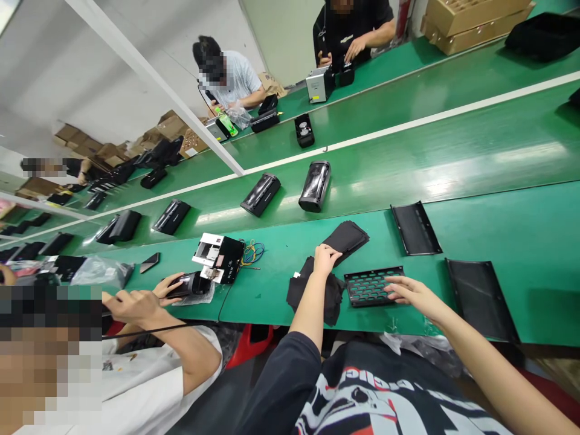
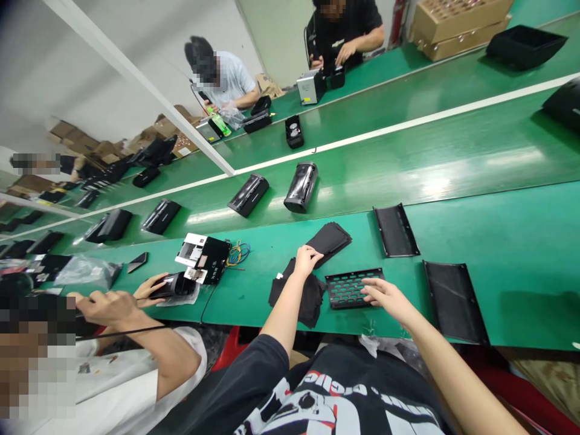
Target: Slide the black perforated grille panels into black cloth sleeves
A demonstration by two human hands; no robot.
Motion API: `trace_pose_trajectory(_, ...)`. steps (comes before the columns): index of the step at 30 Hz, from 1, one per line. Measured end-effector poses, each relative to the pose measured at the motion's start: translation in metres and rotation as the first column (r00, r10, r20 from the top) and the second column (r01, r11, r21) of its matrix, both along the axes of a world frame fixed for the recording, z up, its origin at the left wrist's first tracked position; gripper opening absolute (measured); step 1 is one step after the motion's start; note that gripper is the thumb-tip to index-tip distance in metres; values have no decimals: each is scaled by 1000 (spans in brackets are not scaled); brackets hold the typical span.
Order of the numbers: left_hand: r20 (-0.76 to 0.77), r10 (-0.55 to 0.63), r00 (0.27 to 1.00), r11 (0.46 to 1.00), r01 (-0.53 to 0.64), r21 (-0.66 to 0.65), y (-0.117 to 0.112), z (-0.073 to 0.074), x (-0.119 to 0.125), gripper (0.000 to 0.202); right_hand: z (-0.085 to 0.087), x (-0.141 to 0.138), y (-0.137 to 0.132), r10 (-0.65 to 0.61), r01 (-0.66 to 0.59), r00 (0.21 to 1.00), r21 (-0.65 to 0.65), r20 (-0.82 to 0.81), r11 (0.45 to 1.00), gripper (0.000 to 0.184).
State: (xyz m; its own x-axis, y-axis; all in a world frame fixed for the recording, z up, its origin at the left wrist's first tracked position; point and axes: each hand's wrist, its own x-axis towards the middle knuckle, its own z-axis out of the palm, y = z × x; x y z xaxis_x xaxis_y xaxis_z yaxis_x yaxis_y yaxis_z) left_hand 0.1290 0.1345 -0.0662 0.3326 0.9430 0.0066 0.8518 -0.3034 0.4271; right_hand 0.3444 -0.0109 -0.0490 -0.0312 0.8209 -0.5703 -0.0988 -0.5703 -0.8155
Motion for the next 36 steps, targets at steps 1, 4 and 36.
trace_pose_trajectory(1,2,9,1000,1000,-9,-5,0,1,0,22,0,0,0,-3,3,1000,-2,-9,1000,45)
trace_pose_trajectory(4,3,16,1000,1000,-16,-24,0,7,-2,27,3,-1,2,-13,12,999,-11,-40,1000,43)
trace_pose_trajectory(36,737,669,100,660,377,-650,-119,102,64,50,128,-43,23,-417,526,663,-11,-622,851,19)
